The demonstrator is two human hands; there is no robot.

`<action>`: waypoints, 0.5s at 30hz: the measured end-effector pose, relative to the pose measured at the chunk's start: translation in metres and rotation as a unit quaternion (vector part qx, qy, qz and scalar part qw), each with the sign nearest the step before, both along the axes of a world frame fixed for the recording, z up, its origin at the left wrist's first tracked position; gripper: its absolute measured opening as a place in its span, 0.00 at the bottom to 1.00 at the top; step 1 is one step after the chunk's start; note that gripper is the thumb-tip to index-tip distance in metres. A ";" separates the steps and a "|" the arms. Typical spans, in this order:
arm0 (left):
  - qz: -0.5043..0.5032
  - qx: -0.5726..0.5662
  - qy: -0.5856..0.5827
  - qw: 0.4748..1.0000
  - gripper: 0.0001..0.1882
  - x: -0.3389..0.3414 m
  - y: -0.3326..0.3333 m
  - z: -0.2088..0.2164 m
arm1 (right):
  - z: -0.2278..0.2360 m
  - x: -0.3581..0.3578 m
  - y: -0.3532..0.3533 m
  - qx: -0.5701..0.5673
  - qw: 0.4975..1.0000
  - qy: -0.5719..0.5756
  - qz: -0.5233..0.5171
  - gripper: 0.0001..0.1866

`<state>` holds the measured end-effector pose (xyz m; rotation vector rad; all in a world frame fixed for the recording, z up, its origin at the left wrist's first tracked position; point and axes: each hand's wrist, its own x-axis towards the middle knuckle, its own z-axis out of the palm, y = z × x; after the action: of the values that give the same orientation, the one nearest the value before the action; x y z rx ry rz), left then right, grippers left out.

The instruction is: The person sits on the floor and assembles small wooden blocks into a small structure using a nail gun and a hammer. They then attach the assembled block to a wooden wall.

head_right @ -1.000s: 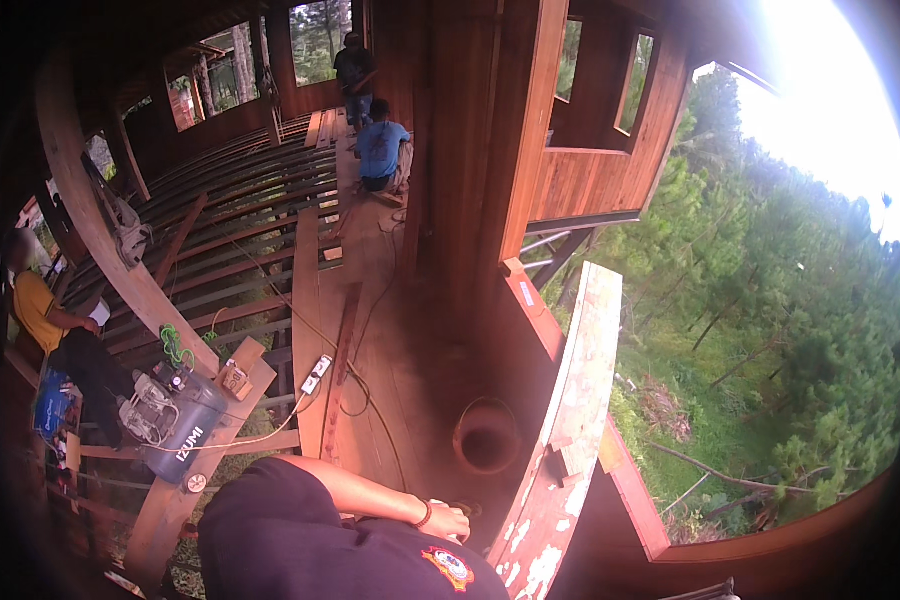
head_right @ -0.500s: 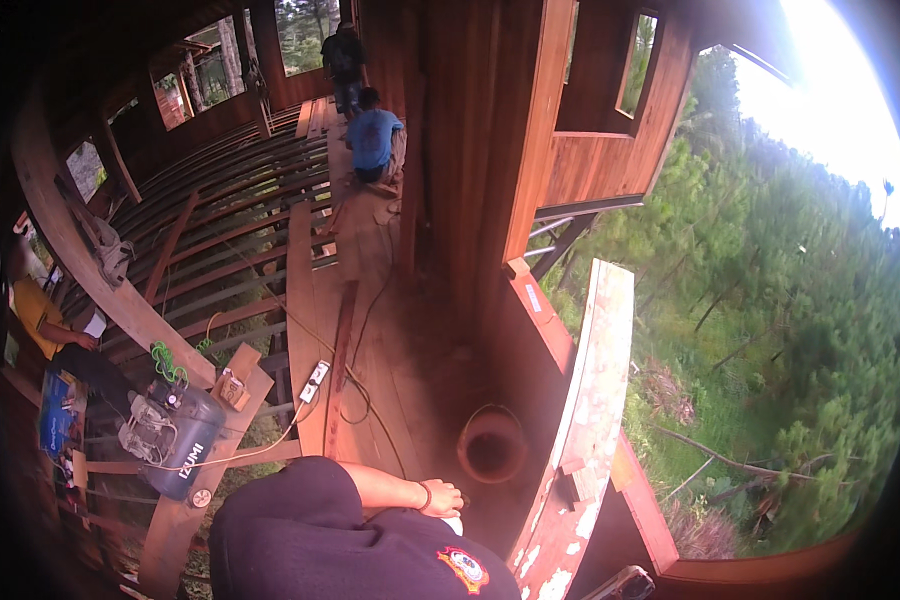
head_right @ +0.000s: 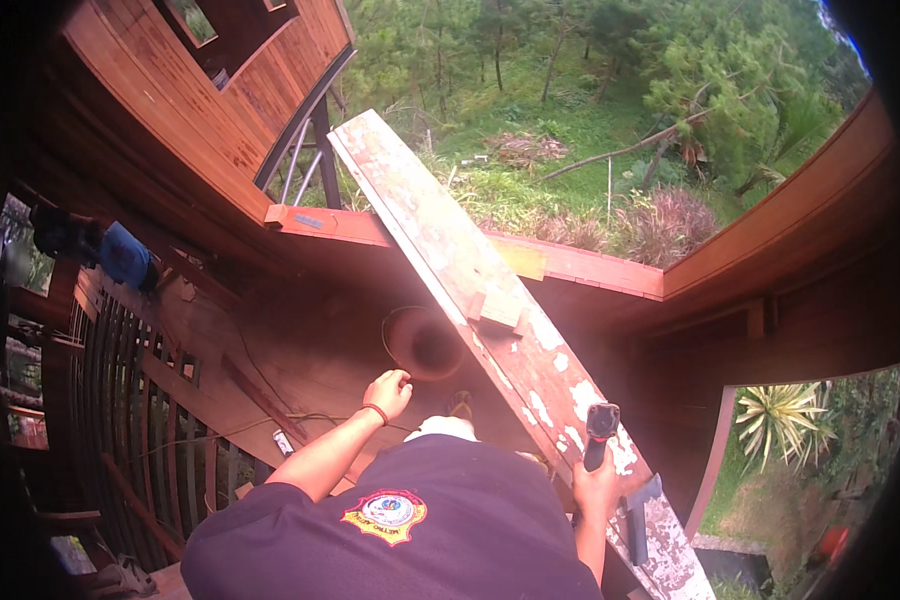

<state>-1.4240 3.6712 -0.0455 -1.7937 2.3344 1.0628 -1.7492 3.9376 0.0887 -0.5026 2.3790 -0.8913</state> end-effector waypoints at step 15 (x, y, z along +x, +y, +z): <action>-0.408 -0.108 -0.099 0.901 0.51 -0.222 -0.135 0.016 | -0.024 0.004 0.055 0.112 0.981 -0.034 -0.156 0.27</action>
<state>-1.6460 3.5364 -0.0300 -0.7061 2.6981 0.4760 -1.7457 3.9926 0.0651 -0.0099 2.4938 -0.7416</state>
